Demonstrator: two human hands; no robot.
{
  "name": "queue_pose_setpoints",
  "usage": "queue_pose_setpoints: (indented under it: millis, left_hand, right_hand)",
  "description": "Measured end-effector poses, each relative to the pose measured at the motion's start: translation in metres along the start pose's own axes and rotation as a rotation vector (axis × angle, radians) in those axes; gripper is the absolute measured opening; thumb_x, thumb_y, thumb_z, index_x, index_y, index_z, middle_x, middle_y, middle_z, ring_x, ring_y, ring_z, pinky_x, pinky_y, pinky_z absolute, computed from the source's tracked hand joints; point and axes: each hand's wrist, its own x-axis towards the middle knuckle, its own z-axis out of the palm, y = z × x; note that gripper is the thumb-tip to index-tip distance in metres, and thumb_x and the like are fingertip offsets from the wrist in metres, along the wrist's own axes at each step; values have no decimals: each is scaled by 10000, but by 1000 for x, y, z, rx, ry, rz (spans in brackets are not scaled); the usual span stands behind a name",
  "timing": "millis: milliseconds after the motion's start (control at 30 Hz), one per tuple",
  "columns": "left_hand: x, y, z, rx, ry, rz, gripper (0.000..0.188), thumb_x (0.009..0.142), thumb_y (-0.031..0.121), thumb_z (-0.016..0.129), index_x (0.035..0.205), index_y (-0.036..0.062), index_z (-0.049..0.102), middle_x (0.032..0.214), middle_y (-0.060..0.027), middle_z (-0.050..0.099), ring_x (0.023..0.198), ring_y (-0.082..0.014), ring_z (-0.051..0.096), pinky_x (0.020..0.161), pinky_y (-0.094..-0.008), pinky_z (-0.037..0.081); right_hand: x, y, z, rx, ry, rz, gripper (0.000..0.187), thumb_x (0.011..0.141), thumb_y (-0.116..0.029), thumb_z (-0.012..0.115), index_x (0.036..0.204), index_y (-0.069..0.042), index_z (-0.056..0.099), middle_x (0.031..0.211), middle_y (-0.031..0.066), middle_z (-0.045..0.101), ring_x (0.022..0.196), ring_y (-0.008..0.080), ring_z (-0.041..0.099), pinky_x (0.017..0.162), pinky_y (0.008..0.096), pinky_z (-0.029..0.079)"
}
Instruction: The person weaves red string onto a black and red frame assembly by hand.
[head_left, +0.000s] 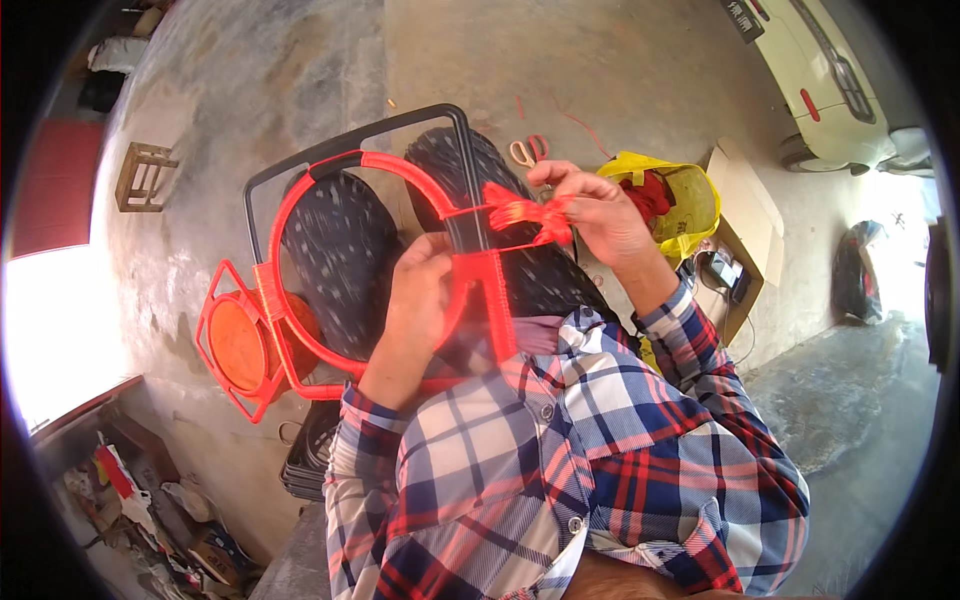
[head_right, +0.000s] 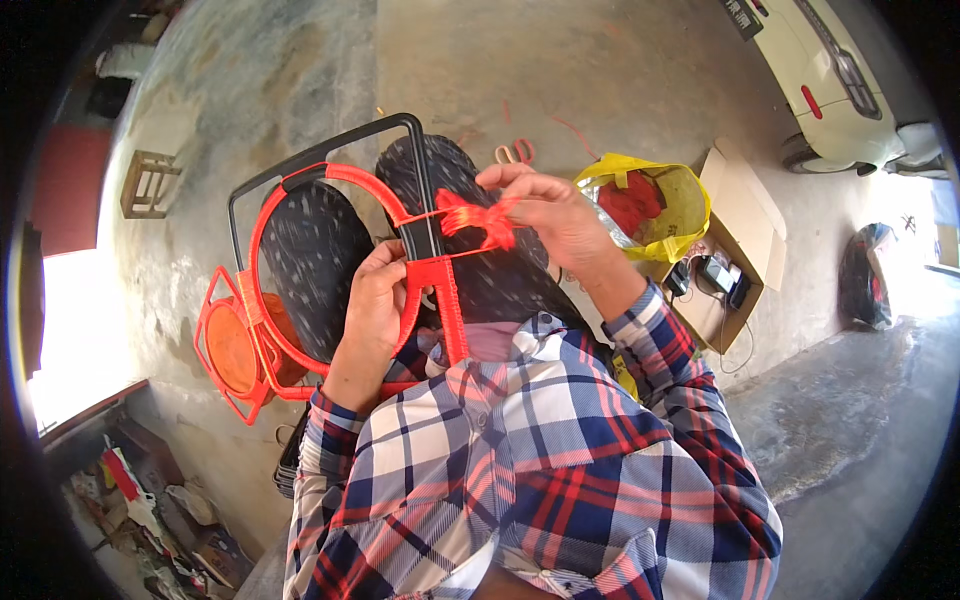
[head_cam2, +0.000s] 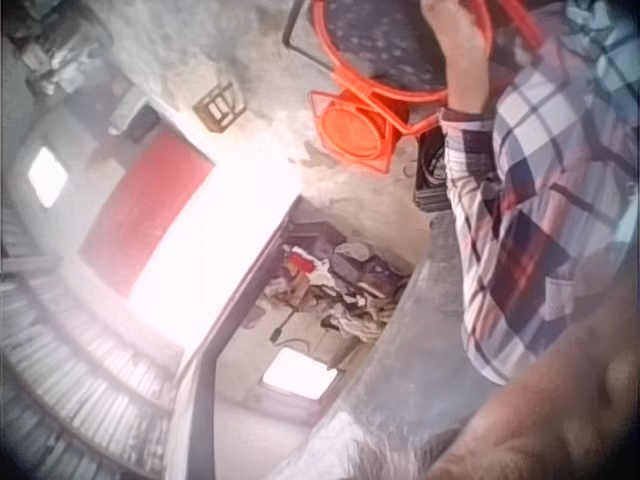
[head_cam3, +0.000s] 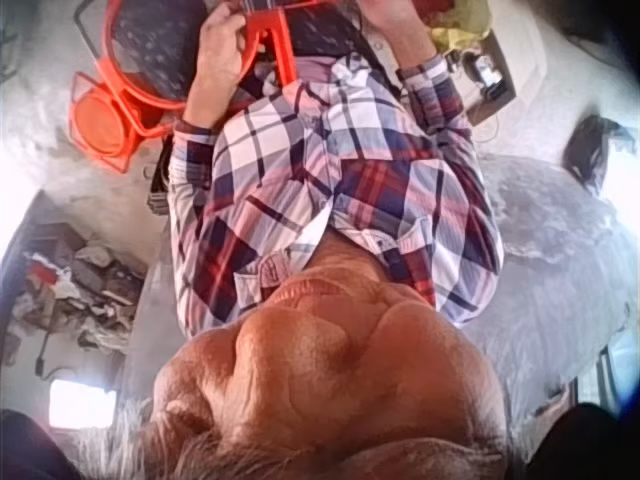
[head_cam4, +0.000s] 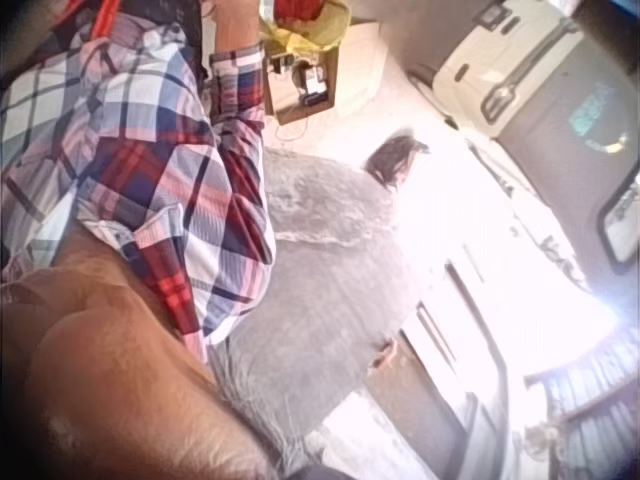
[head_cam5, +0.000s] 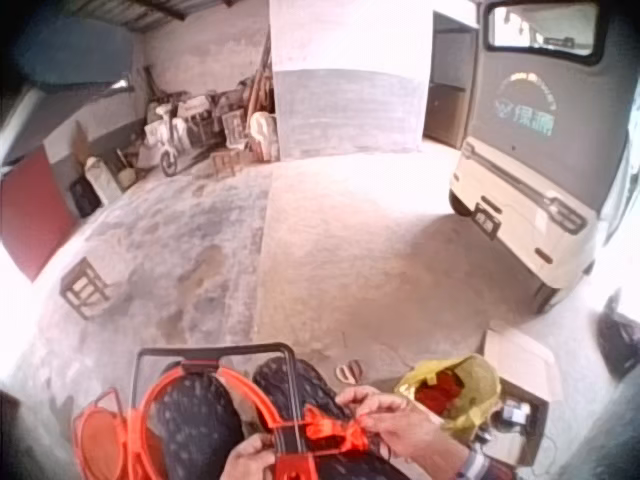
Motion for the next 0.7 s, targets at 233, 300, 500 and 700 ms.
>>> queue_pose_setpoints:
  millis: [233, 300, 500, 700]
  left_hand:
    - [-8, 7, 21, -143, 46, 136, 298, 864, -7, 451, 1147, -51, 530, 995, -145, 669, 830, -221, 673, 728, -316, 549]
    - [-11, 6, 12, -102, -76, 140, 304, 877, 4, 435, 1162, -55, 526, 1012, -156, 673, 827, -222, 678, 722, -328, 560]
    - [-7, -9, 1, 146, -73, 215, 183, 907, 27, 524, 1077, -38, 545, 947, -142, 682, 752, -199, 674, 669, -321, 565]
    - [-12, -11, -7, 161, -39, 127, 111, 914, 75, 600, 976, 3, 544, 844, -126, 673, 651, -175, 649, 579, -281, 538]
  right_hand:
    - [-21, -47, -26, 688, -433, -171, 310, 969, -375, 498, 988, -70, 553, 788, 80, 581, 695, 190, 545, 892, 397, 461]
    - [-23, -56, -48, 747, -198, -58, 360, 989, -452, 440, 1026, -96, 489, 787, 45, 560, 574, 132, 464, 650, 318, 490]
    - [-16, -5, 8, 8, -2, 194, 324, 903, -285, 630, 1130, -72, 539, 826, 2, 563, 606, 70, 497, 524, 227, 436]
    - [-3, 1, 38, -242, 13, 305, 297, 857, -123, 666, 1117, -34, 552, 741, -44, 534, 591, 23, 460, 516, 210, 382]
